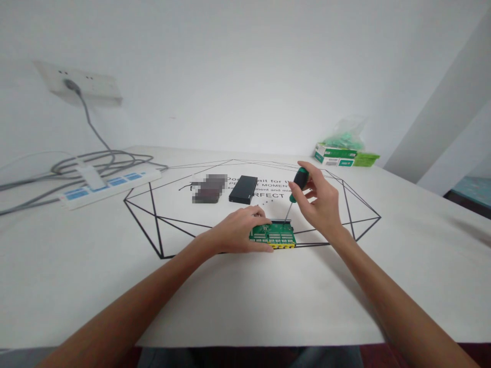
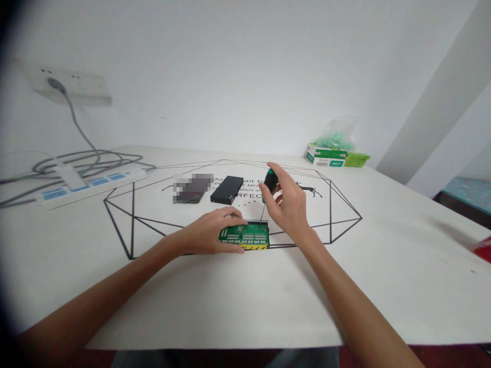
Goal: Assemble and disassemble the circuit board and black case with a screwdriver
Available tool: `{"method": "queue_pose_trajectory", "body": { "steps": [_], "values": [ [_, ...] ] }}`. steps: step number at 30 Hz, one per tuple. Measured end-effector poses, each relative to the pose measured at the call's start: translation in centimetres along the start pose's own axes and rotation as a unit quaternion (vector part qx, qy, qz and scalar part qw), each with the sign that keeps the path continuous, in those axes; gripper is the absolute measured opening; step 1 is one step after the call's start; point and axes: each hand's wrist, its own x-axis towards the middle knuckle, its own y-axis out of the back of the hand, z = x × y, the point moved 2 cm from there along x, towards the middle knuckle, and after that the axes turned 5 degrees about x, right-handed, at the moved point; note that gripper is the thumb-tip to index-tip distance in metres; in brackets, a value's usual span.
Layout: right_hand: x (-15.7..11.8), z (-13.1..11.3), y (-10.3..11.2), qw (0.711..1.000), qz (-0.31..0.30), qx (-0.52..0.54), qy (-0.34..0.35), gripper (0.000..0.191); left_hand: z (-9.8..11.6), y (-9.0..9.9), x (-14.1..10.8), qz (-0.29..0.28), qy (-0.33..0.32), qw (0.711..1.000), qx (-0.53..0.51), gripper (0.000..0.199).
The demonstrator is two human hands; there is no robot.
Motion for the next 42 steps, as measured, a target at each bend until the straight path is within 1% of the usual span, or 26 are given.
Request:
{"method": "queue_pose_trajectory", "body": {
  "steps": [2,5,7,10,12,15,17,21,27,28,32,36,38,42],
  "values": [
    [-0.02,-0.06,0.02,1.0,-0.004,-0.007,0.006,0.042,0.01,0.0,0.01,-0.001,0.0,1.0,0.001,0.058],
    [-0.09,0.0,-0.04,1.0,-0.022,0.008,-0.016,0.044,0.04,0.05,0.0,-0.001,0.0,1.0,0.001,0.058],
    [-0.1,0.04,0.0,1.0,-0.008,0.002,-0.021,0.045,0.04,0.06,-0.01,-0.002,0.0,1.0,0.001,0.058],
    [-0.06,-0.05,0.11,0.999,0.025,-0.029,-0.004,0.044,-0.01,0.03,-0.01,-0.005,-0.002,1.0,0.003,0.059],
    [-0.01,-0.1,0.09,0.999,0.018,-0.031,0.0,0.043,-0.01,0.01,0.01,-0.005,-0.002,1.0,0.005,0.059],
    [0.01,0.04,-0.01,1.0,-0.006,-0.014,-0.014,0.046,0.05,0.05,0.03,-0.005,0.0,1.0,0.003,0.058],
    [0.0,0.19,-0.03,1.0,-0.003,-0.012,-0.014,0.047,0.11,0.11,0.03,-0.004,0.001,1.0,0.002,0.057],
    [-0.03,0.19,0.0,1.0,0.006,-0.004,0.008,0.044,0.21,0.19,0.01,-0.004,0.002,1.0,0.0,0.057],
    [-0.12,-0.11,-0.2,0.996,-0.055,0.058,-0.024,0.051,0.3,0.28,0.02,-0.009,0.004,1.0,0.005,0.058],
    [-0.11,-0.09,-0.2,0.996,-0.055,0.057,-0.029,0.052,0.32,0.3,0.01,-0.01,0.004,1.0,0.007,0.059],
    [-0.03,0.08,-0.03,0.999,-0.023,0.006,-0.025,0.049,0.4,0.36,-0.03,-0.01,0.002,1.0,0.011,0.058],
    [0.01,0.29,-0.08,0.998,-0.052,0.021,-0.038,0.045,0.35,0.34,-0.05,-0.003,0.0,1.0,0.01,0.056],
    [0.07,0.32,-0.06,0.997,-0.054,0.025,-0.038,0.045,0.29,0.29,-0.04,0.0,-0.001,1.0,0.009,0.055],
    [0.29,0.14,0.18,1.0,-0.019,-0.004,-0.021,0.042,0.2,0.21,0.02,0.004,-0.003,1.0,0.01,0.055]
  ]
}}
